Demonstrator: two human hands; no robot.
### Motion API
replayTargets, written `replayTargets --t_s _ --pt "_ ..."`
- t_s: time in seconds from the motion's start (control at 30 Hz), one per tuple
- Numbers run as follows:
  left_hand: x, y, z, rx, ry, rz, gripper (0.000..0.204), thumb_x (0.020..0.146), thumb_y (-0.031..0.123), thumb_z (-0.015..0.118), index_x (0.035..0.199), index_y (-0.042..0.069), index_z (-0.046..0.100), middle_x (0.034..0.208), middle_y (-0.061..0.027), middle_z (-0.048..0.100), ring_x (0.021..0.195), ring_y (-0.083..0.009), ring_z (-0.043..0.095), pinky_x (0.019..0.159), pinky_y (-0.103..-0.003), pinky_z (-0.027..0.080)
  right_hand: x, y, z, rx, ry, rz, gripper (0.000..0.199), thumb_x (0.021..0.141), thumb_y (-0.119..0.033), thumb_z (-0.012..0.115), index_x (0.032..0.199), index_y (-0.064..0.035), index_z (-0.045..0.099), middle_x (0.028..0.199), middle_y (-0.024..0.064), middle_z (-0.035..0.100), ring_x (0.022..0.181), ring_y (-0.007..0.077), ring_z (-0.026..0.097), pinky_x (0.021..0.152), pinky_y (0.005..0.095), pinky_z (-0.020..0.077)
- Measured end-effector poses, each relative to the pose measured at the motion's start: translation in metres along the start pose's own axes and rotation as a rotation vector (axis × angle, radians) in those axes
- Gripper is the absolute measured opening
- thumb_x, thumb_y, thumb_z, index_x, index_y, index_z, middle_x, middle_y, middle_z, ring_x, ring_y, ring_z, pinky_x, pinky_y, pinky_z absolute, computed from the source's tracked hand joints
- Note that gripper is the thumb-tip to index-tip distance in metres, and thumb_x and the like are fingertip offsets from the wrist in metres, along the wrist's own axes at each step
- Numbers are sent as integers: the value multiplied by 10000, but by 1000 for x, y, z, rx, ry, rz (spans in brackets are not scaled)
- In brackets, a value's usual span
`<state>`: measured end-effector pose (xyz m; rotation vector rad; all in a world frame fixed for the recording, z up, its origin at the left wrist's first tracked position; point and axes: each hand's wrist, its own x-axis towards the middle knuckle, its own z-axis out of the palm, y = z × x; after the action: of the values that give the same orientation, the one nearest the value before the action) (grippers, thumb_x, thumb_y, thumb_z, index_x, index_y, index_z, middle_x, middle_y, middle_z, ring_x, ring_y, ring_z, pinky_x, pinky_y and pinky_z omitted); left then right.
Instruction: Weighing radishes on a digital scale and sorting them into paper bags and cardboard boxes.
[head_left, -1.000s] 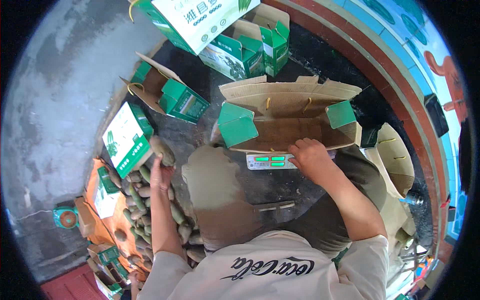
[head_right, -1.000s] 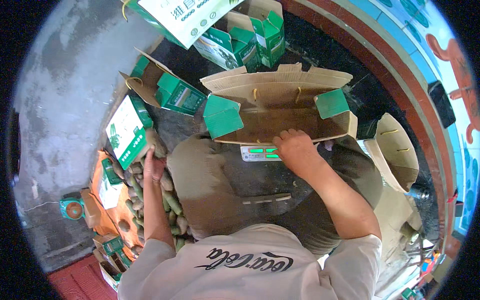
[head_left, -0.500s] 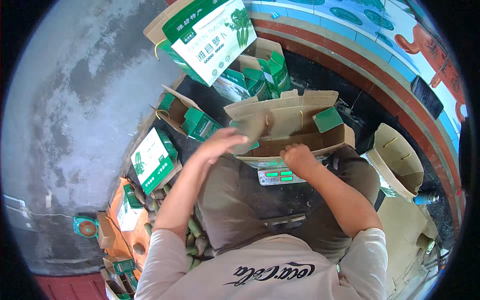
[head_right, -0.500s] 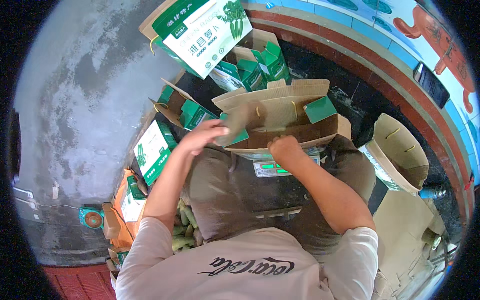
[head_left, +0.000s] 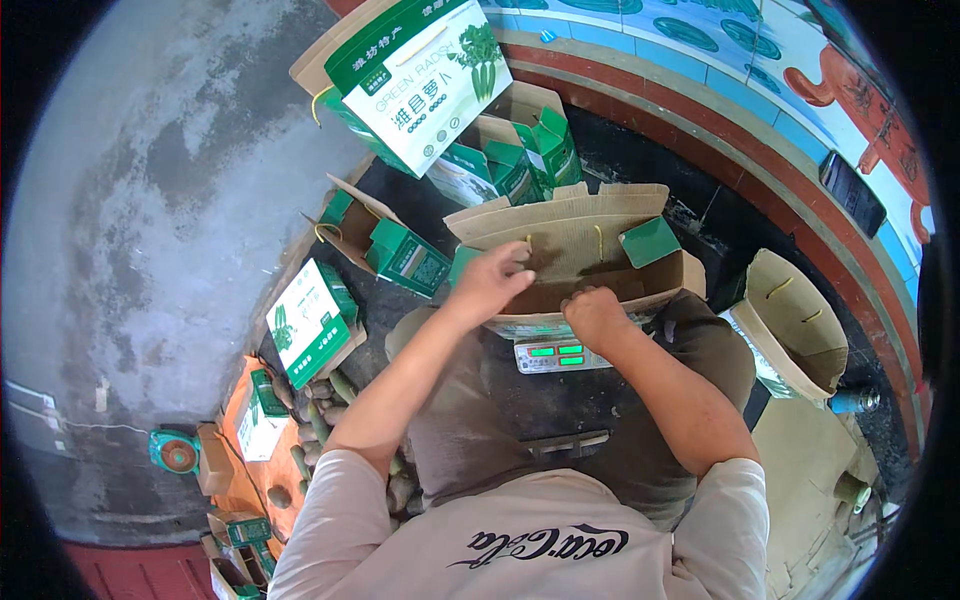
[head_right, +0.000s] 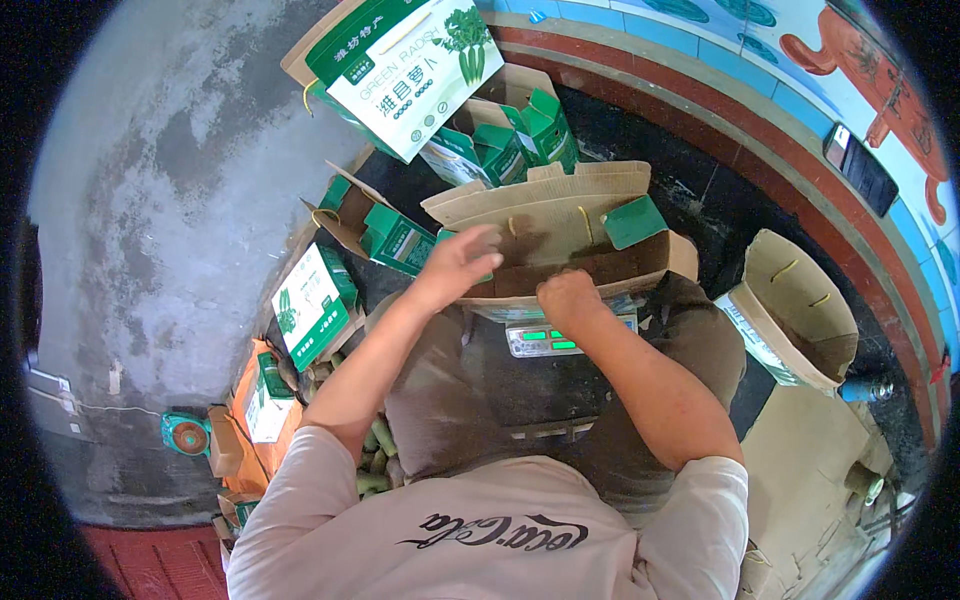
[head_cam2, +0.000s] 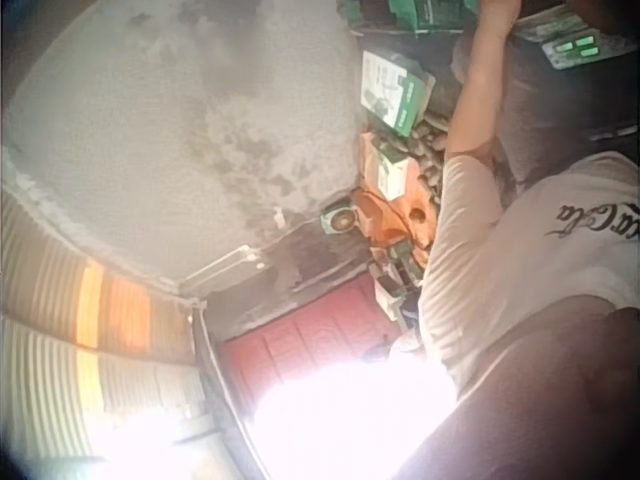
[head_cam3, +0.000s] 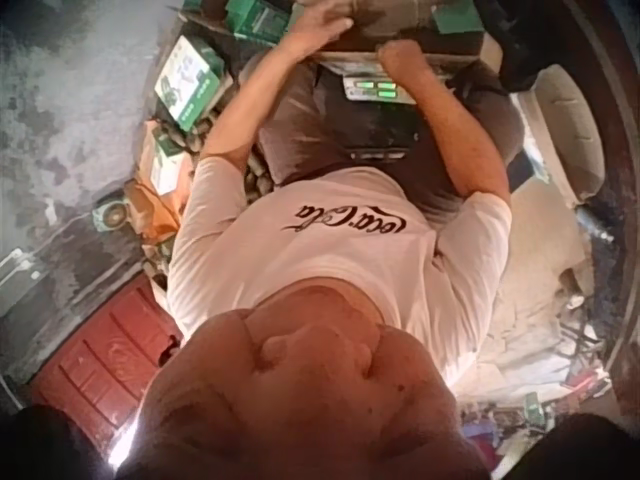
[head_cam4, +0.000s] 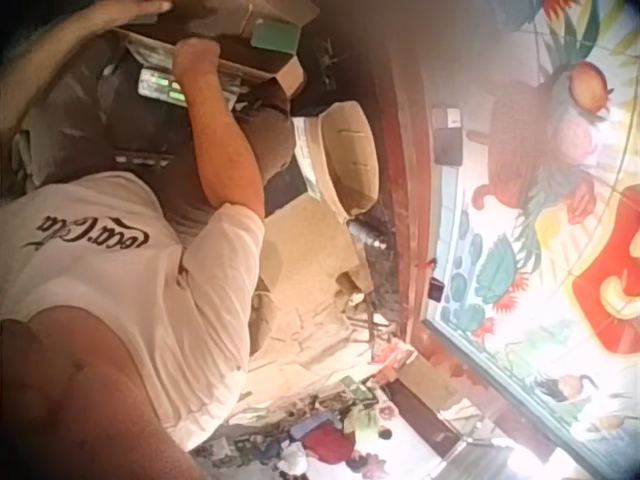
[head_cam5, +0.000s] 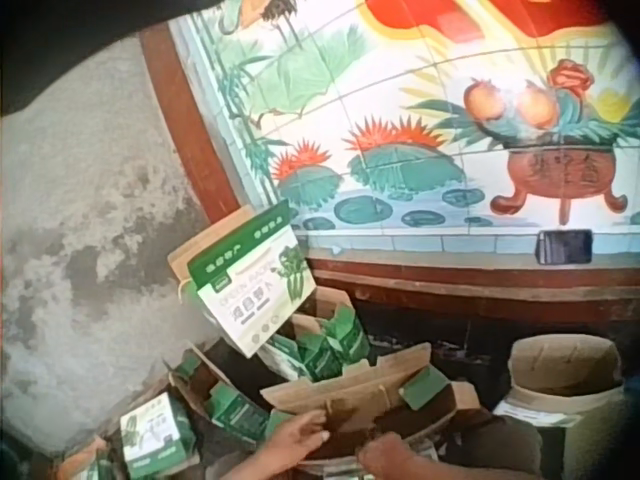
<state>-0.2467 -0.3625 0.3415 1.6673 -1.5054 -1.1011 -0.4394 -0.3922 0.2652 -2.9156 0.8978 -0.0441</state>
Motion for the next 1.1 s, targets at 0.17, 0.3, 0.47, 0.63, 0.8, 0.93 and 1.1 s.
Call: replayTargets --t_s 0.17,0.3,0.47,0.63,0.8,0.93,1.1 --pt "-55 -29 -68 27 443 200 275 826 91 598 1096 47 582 1017 -65 612 914 -128 572 805 -259 456 5 -2 3 -47 15 11 122 747 -126 535 778 -106 651 788 89 658 769 248 643 643 363 503" --pt "-112 -109 -106 282 618 36 233 824 73 578 1047 8 587 988 -103 621 915 -183 594 815 -287 460 4 2 6 -82 -9 14 109 742 -121 544 774 -108 647 778 85 652 759 247 638 636 357 503" --pt "-213 -248 -88 643 452 -390 288 739 222 646 954 32 626 958 -190 619 898 -327 605 802 -382 474 3 -2 6 -36 43 15 72 716 -91 568 758 -78 626 769 85 638 744 238 632 632 356 505" --pt "-307 -342 -27 628 -27 -929 430 766 306 612 1136 92 572 1071 -189 597 1025 -321 564 876 -388 452 7 -8 4 40 97 -2 98 705 -74 578 795 -79 616 799 82 624 799 252 620 665 354 507" --pt "-352 -377 24 678 -327 -1063 494 765 311 607 1213 122 520 1137 -160 578 1105 -306 527 936 -388 424 7 -2 0 109 38 -45 100 714 -66 575 806 -81 612 792 79 608 821 267 605 686 365 501" --pt "-375 -391 50 582 -388 -1129 591 738 336 612 1282 171 456 1246 -153 507 1172 -330 468 971 -442 392 4 -2 -8 182 37 -89 82 734 -79 572 803 -84 617 779 78 594 787 265 593 672 372 491" --pt "-397 -396 85 461 -517 -1198 669 724 330 613 1339 207 381 1351 -130 407 1247 -346 380 1000 -488 349 6 -13 -16 165 22 -71 90 743 -89 581 823 -90 622 767 81 587 764 269 584 669 379 485"
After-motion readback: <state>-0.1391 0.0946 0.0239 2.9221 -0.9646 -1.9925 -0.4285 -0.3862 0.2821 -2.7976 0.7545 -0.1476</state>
